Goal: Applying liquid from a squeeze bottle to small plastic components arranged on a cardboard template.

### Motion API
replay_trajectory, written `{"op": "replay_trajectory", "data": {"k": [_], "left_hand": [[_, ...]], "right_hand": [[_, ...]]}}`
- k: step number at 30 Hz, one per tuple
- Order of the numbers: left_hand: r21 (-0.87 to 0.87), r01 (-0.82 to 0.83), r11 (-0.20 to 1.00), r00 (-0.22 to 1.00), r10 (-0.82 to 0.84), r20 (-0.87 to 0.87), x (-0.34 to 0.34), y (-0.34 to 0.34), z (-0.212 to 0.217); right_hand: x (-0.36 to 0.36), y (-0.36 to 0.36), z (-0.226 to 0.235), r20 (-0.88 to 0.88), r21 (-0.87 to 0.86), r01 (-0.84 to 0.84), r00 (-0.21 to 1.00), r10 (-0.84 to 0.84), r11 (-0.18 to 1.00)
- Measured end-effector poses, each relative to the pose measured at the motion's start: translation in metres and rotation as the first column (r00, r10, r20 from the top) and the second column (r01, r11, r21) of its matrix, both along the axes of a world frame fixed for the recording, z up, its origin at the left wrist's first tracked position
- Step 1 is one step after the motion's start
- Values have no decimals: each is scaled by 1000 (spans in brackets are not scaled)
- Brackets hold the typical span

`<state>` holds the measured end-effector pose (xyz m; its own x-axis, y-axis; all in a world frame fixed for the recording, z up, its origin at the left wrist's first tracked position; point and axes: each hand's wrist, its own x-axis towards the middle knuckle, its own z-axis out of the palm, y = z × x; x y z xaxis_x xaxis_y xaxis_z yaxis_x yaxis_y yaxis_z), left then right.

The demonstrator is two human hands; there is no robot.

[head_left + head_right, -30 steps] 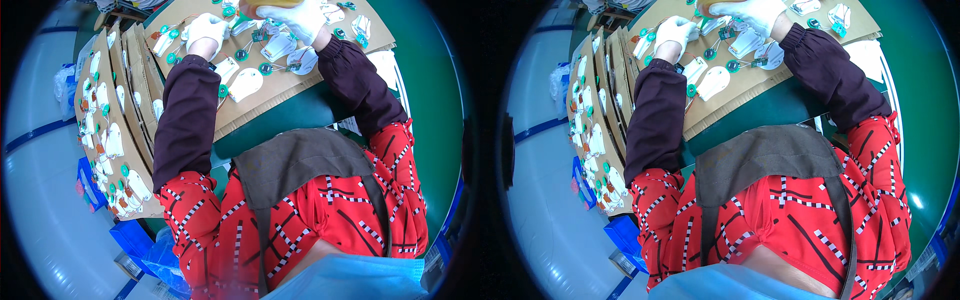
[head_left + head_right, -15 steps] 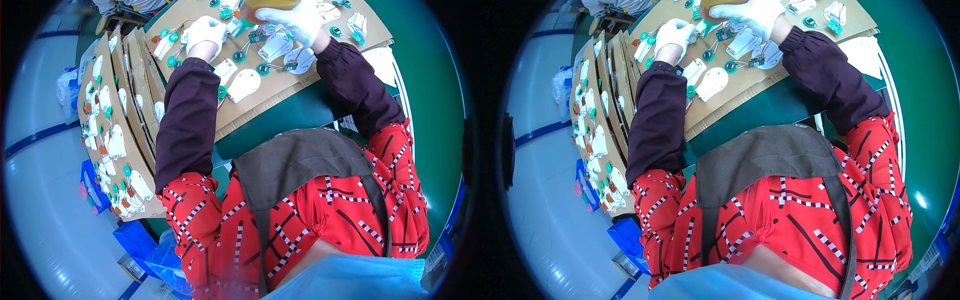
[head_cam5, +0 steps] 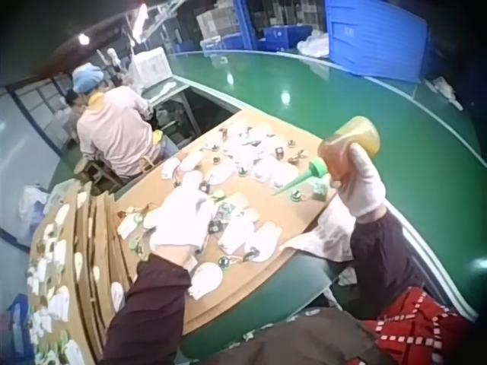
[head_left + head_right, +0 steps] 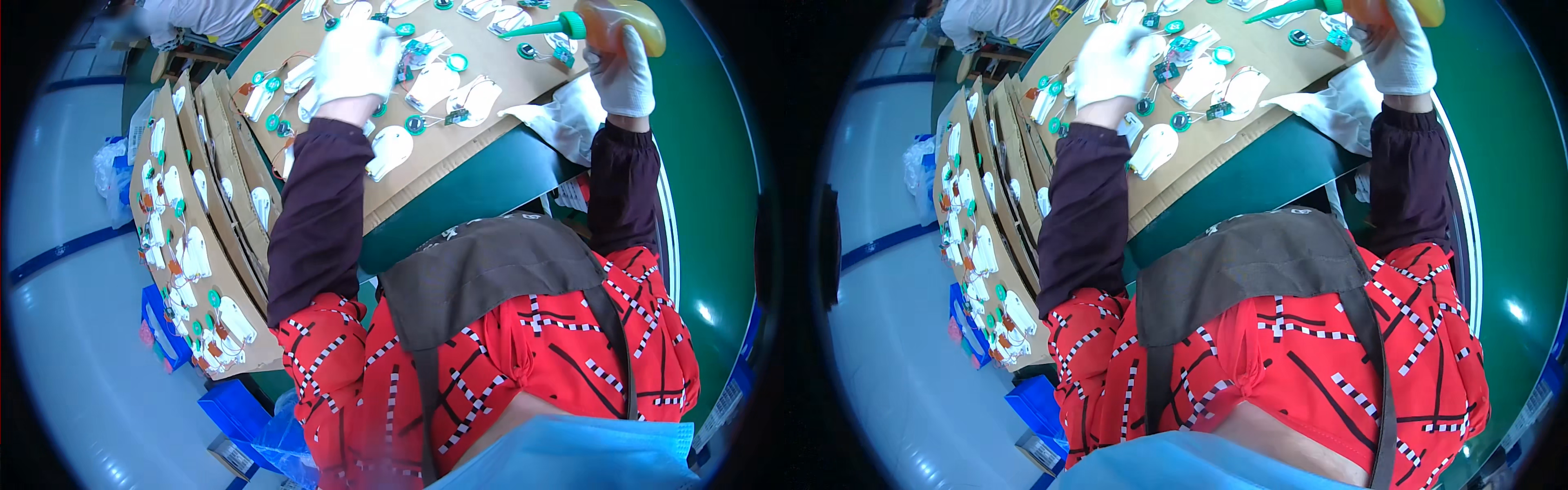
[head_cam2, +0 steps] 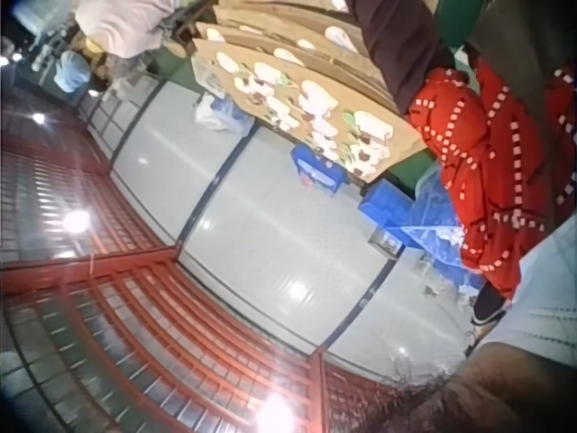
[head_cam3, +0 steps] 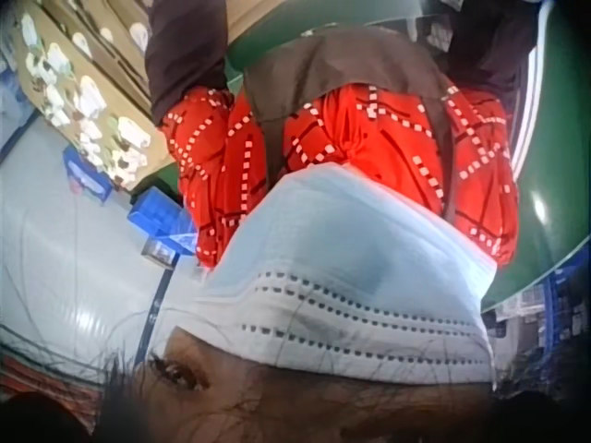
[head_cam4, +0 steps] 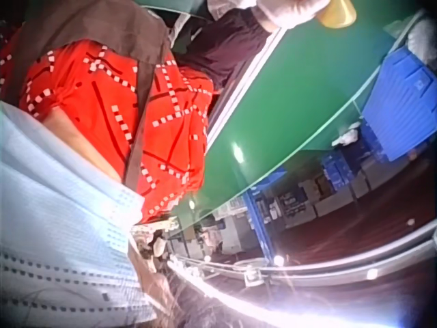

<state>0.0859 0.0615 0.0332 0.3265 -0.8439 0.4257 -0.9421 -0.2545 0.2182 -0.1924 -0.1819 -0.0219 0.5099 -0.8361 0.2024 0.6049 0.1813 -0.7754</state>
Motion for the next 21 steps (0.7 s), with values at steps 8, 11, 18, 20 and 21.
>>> {"op": "replay_trajectory", "data": {"k": [8,11,18,20,21], "left_hand": [[464,-170,869,964,51,259,-8,-50,-25],[530,-194,825,955,36,293,-26,-69,-18],[561,-202,802,971,92,219,-8,-72,-33],[578,-192,793,981,178,83,-12,-70,-27],[579,-189,793,981,175,81,-14,-68,-28]], "right_hand": [[43,64,31,81,-27,85,993,-82,996],[18,51,25,14,-26,54,998,-54,998],[35,64,41,-17,-93,48,999,-50,994],[40,68,46,-33,-114,33,999,-37,993],[40,68,48,-47,-141,11,999,-18,990]]}}
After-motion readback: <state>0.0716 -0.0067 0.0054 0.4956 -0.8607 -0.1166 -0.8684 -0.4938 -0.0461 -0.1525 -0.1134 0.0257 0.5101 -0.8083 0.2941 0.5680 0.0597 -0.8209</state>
